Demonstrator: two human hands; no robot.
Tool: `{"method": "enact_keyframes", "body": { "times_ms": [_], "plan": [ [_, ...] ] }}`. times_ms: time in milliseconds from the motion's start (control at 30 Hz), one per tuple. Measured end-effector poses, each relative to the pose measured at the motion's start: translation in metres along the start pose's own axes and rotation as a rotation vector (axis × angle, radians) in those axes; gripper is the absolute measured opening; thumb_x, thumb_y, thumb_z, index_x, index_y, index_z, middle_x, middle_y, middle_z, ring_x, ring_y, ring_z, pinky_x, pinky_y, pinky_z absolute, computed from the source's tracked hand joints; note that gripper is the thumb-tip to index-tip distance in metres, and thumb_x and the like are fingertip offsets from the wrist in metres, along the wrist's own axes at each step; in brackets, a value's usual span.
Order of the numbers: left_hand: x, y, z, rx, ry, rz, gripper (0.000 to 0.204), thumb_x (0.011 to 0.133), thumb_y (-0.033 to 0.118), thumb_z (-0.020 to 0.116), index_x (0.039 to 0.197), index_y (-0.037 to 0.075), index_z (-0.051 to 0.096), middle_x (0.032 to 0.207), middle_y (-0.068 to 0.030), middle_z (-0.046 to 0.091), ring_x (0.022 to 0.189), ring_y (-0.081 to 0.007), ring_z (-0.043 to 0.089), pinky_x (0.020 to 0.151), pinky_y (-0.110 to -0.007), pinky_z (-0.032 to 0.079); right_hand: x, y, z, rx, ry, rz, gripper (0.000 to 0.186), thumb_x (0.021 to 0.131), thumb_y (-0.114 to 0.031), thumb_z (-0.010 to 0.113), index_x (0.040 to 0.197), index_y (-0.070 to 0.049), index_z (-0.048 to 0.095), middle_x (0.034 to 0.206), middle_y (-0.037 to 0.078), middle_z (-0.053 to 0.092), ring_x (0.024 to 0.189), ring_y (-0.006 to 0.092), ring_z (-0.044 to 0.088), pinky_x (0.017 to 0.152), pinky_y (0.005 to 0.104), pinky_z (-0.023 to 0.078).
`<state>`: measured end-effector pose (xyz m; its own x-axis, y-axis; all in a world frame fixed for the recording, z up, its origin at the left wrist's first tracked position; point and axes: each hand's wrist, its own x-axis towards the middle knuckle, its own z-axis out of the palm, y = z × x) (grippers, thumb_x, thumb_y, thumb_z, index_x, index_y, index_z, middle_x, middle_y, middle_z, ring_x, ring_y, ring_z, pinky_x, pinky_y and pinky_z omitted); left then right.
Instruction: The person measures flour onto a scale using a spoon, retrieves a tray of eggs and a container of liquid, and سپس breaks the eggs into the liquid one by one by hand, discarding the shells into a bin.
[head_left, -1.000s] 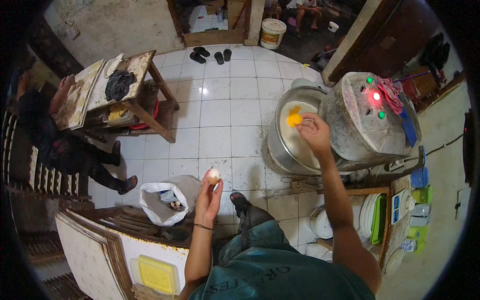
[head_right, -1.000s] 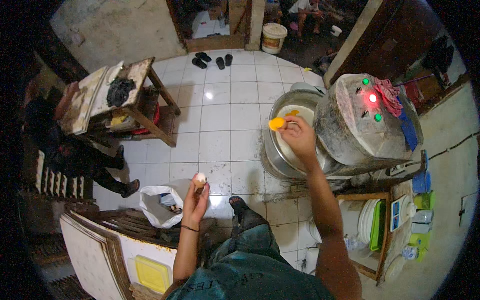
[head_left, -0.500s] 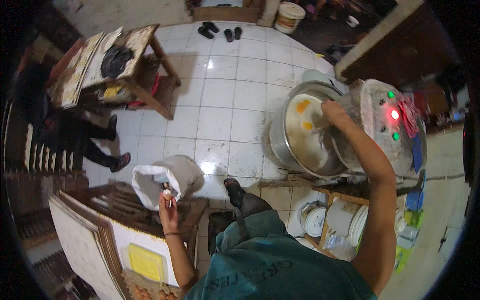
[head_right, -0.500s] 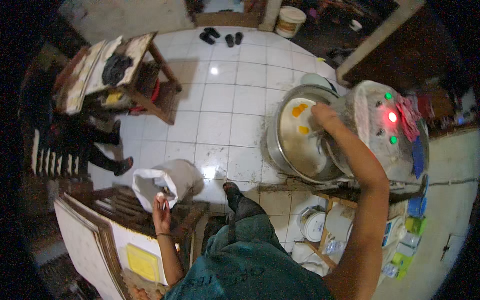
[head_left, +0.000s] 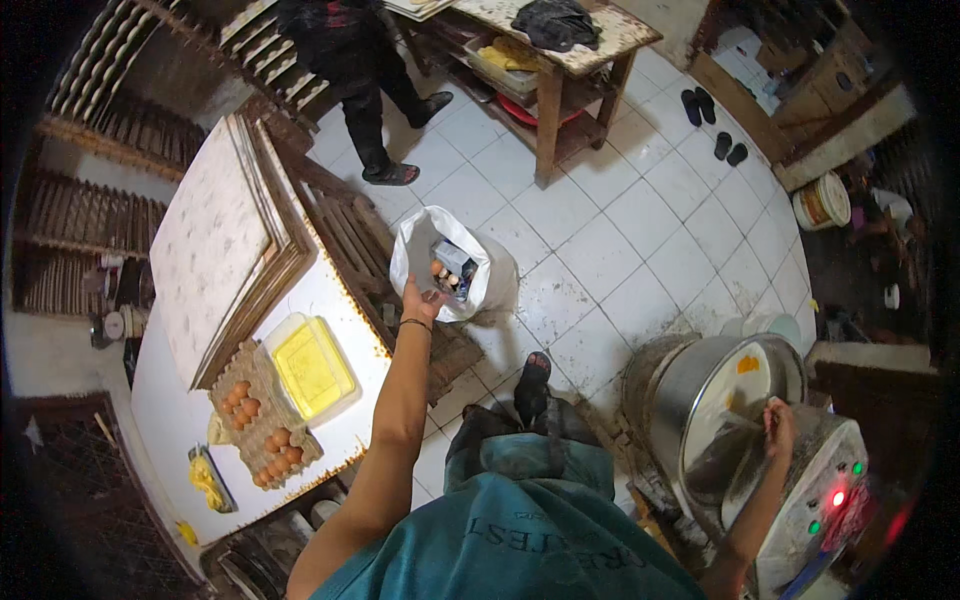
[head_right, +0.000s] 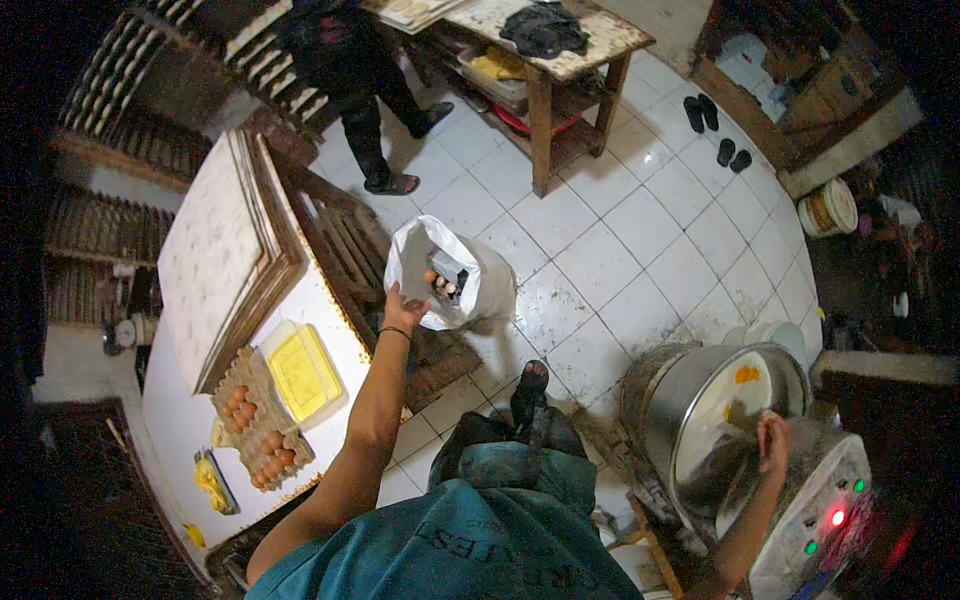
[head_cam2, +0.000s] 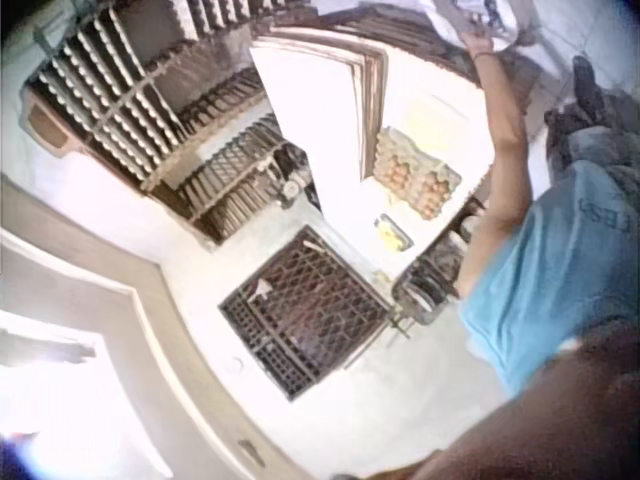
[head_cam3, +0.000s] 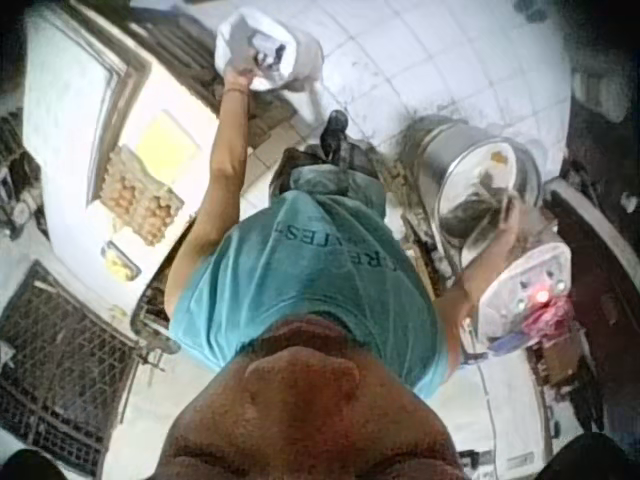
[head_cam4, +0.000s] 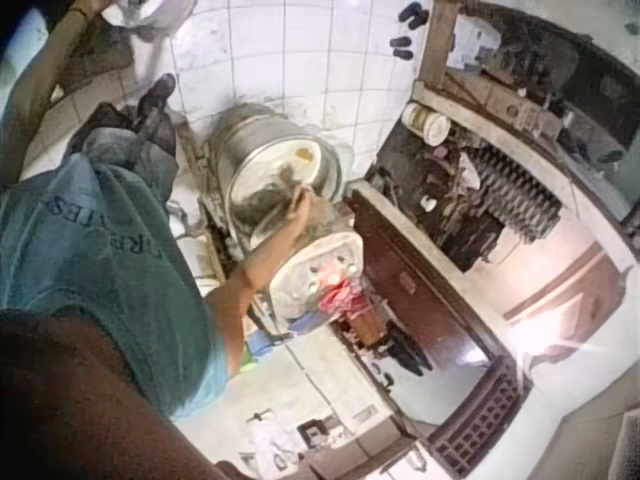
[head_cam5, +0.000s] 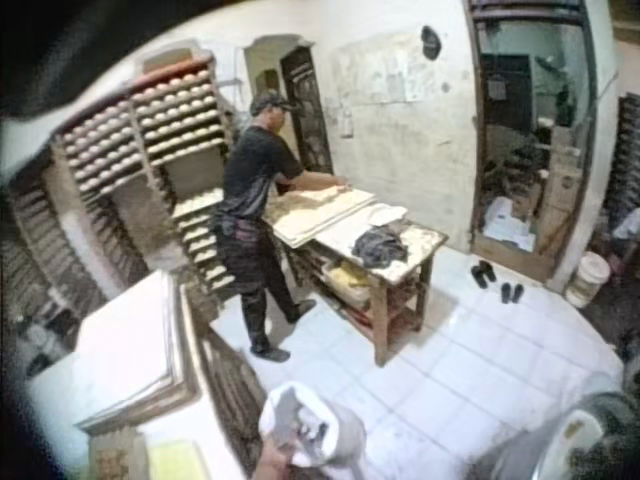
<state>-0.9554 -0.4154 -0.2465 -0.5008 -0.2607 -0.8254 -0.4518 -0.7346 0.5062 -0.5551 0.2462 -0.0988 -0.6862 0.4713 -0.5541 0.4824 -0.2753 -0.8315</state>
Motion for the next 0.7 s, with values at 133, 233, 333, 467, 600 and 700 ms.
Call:
{"method": "enact_keyframes", "body": {
  "times_ms": [133,233,333,467,600,700],
  "plan": [
    [-0.047,0.014,0.000,0.156,-0.178,0.109,0.059,0.083,0.037,0.053,0.129,0.007,0.031,0.125,-0.0068,0.036,0.108,-0.0240,0.041,0.091,-0.041,0.035,0.005,0.028,0.092,0.416,0.032,-0.135,0.028,0.084,-0.008,0.052,0.111,-0.001,0.050,0.096,0.006,0.056,0.083,0.0131,0.056,0.075,0.0246,0.048],
    [-0.120,0.041,-0.008,0.244,-0.396,0.218,0.049,0.089,0.033,0.046,0.128,0.005,0.036,0.129,-0.0081,0.039,0.117,-0.0224,0.040,0.096,-0.036,0.033,0.023,0.032,0.211,0.479,-0.135,-0.050,0.034,0.081,-0.005,0.050,0.114,0.000,0.044,0.103,0.011,0.054,0.097,0.0206,0.051,0.083,0.0357,0.043],
    [-0.183,0.074,-0.025,0.242,-0.518,0.317,0.046,0.088,0.030,0.047,0.125,0.004,0.040,0.123,-0.0084,0.047,0.108,-0.0203,0.048,0.092,-0.033,0.036,0.049,0.046,0.335,0.547,-0.521,0.053,0.040,0.078,-0.004,0.051,0.117,0.000,0.043,0.103,0.012,0.054,0.095,0.0213,0.051,0.083,0.0368,0.043],
    [-0.234,0.117,-0.068,0.266,-0.486,0.477,0.046,0.090,0.033,0.042,0.126,0.005,0.039,0.126,-0.0106,0.045,0.113,-0.0221,0.046,0.094,-0.034,0.036,0.071,0.037,0.489,0.460,-0.720,0.234,0.043,0.082,-0.009,0.045,0.124,-0.003,0.039,0.111,0.008,0.049,0.098,0.0182,0.047,0.084,0.0341,0.038],
    [-0.268,0.154,-0.125,0.164,-0.349,0.659,0.049,0.089,0.031,0.045,0.127,0.001,0.037,0.126,-0.0128,0.045,0.111,-0.0222,0.047,0.091,-0.032,0.037,0.105,0.052,0.581,0.165,-0.573,0.333,0.046,0.081,-0.014,0.052,0.126,-0.009,0.040,0.110,0.005,0.049,0.094,0.0181,0.047,0.078,0.0315,0.041],
    [-0.286,0.176,-0.192,0.119,-0.149,0.745,0.047,0.089,0.030,0.045,0.125,0.000,0.039,0.125,-0.0142,0.045,0.109,-0.0220,0.048,0.088,-0.030,0.040,0.097,0.038,0.610,0.017,-0.429,0.218,0.043,0.081,-0.018,0.053,0.121,-0.009,0.043,0.108,0.004,0.050,0.091,0.0164,0.048,0.075,0.0307,0.043]
  ]
}}
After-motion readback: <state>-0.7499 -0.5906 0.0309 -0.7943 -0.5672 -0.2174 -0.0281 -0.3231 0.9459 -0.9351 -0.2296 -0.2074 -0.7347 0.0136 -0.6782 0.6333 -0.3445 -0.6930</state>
